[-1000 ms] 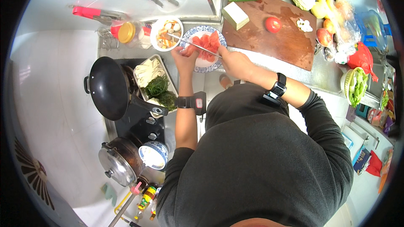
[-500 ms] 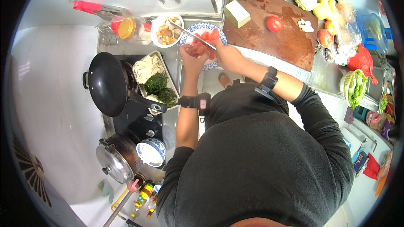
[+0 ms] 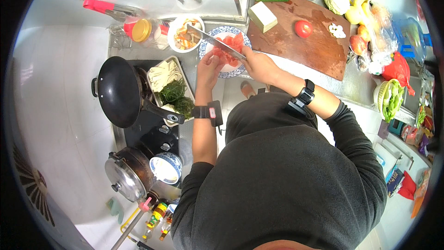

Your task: The person chops mushrooms and tofu on a cutting board, then slices tomatoes. The chopped pieces are placed into bowls on the counter.

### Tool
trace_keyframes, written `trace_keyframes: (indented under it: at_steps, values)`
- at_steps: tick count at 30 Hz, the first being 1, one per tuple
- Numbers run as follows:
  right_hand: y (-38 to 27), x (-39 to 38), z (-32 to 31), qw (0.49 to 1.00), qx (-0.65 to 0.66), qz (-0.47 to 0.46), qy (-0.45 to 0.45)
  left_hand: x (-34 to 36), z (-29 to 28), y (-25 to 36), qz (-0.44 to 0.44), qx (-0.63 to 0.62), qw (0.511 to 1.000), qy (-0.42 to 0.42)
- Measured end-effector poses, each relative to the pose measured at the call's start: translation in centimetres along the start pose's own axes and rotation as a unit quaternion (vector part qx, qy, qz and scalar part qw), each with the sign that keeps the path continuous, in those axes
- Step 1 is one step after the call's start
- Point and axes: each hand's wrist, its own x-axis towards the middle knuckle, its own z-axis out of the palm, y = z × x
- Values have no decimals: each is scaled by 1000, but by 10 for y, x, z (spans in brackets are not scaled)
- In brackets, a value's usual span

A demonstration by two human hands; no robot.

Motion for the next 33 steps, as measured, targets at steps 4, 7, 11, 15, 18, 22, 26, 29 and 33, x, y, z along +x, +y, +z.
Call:
trace_keyframes:
  at_steps: [4,7,11,15,18,22,26,29,33]
  values:
    - [1,-4,-1,1000,-3,-1,23,-4,0,5,15,69,997,-18]
    - [-1,-7,-5,1000,-13,-6,27,-4,-1,8,45,110,993,-12]
    - [-8,-8,-9,999,-30,9,-13,-1,-5,10,130,310,938,80]
    - [-14,-6,-7,997,-60,25,-45,5,-12,10,169,395,895,120]
    - [-15,-3,-3,996,-64,31,-53,8,-14,6,198,429,876,100]
    - [-17,9,8,996,-78,22,-31,9,-13,-1,216,478,847,84]
    - [-15,13,11,998,-50,21,-28,11,-15,3,189,436,871,122]
    - [-13,14,12,999,-43,10,-15,8,-15,7,155,383,908,64]
    - [-13,29,13,1000,-19,8,-8,0,-6,3,144,342,929,15]
